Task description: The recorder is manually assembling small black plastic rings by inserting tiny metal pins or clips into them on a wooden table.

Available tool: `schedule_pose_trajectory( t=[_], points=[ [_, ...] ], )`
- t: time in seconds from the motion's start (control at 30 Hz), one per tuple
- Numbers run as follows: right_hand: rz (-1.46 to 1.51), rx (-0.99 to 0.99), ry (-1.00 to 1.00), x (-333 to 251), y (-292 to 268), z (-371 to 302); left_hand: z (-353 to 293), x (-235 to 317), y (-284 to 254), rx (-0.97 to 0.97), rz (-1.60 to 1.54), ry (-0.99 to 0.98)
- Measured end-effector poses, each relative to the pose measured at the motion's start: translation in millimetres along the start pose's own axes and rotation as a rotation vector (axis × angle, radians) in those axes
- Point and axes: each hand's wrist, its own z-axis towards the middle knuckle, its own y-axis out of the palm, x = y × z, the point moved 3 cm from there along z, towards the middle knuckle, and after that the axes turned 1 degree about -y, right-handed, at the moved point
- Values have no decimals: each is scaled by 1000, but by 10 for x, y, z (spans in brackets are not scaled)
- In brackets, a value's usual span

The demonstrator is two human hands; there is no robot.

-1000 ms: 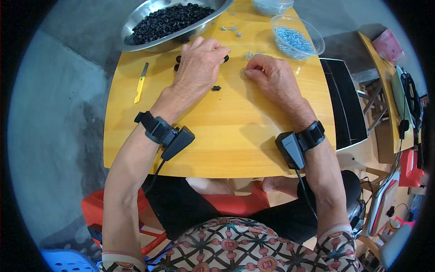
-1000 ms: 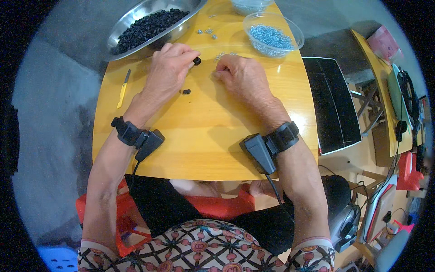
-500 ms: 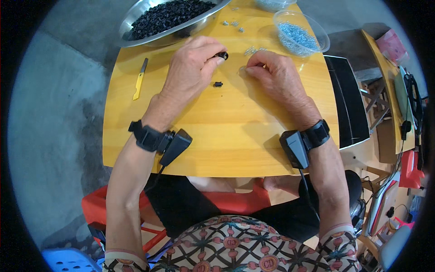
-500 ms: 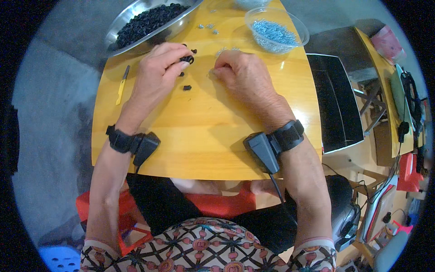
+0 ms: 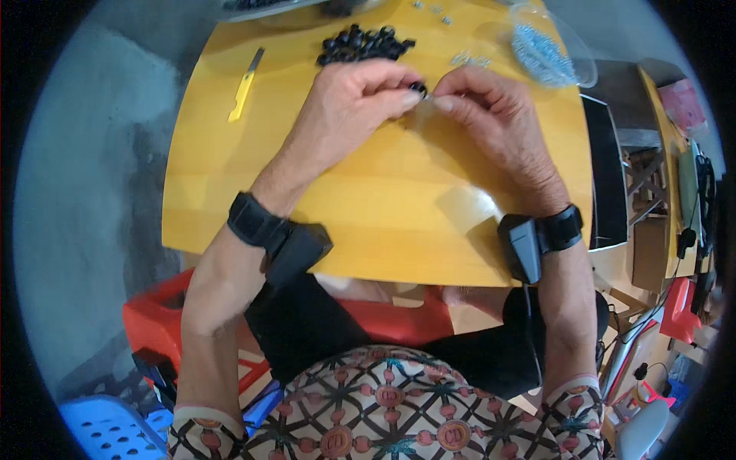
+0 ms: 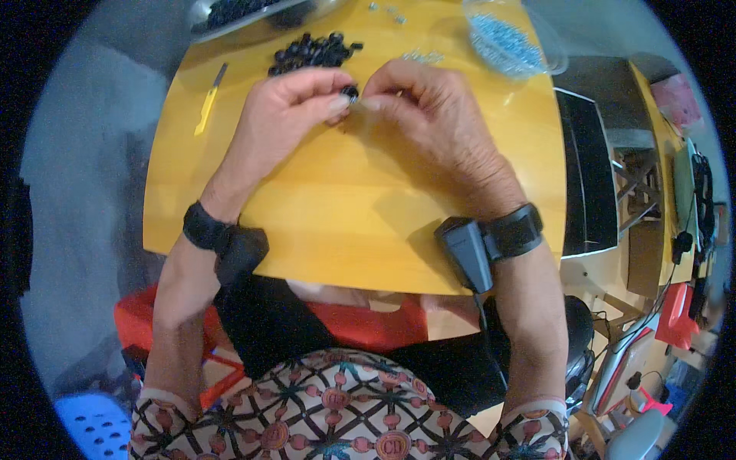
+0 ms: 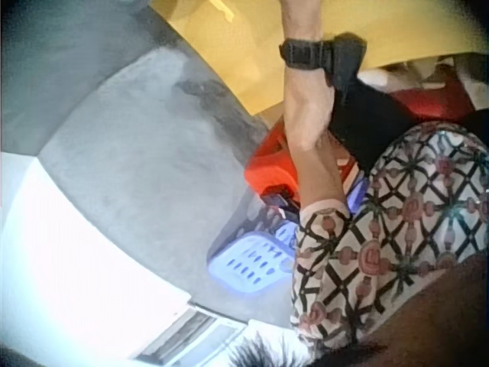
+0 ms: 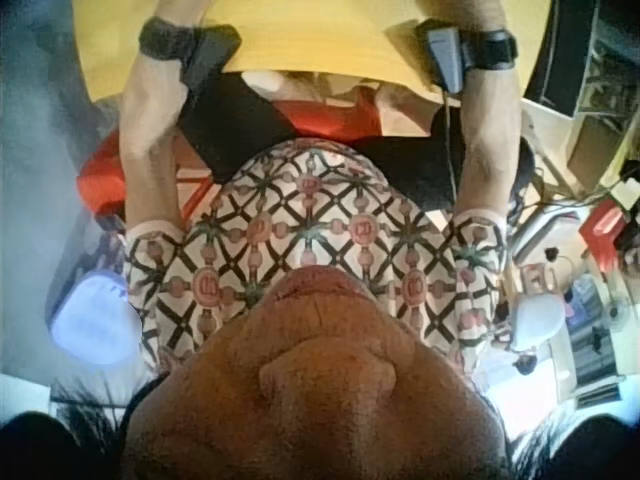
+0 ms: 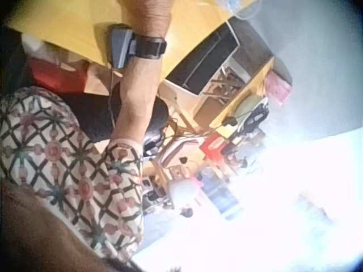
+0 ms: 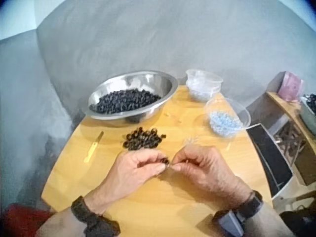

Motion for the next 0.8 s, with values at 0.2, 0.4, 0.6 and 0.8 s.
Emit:
schedule_pose_trajectory(
  t=[0.2,0.4,0.6,0.8],
  points=[
    [-104,-10,-92,76,-51,31,43,88,28,-2,-54,69],
    [-120,-34,-15,41,-56,54,41,111,-31,16,-191,51],
    [-26,14,9,1,2,29,-27,2,-52,55,-81,95],
    [-57,38,-57,32,-65,23,-25,-30,-21,-18,-346,-58]
  ],
)
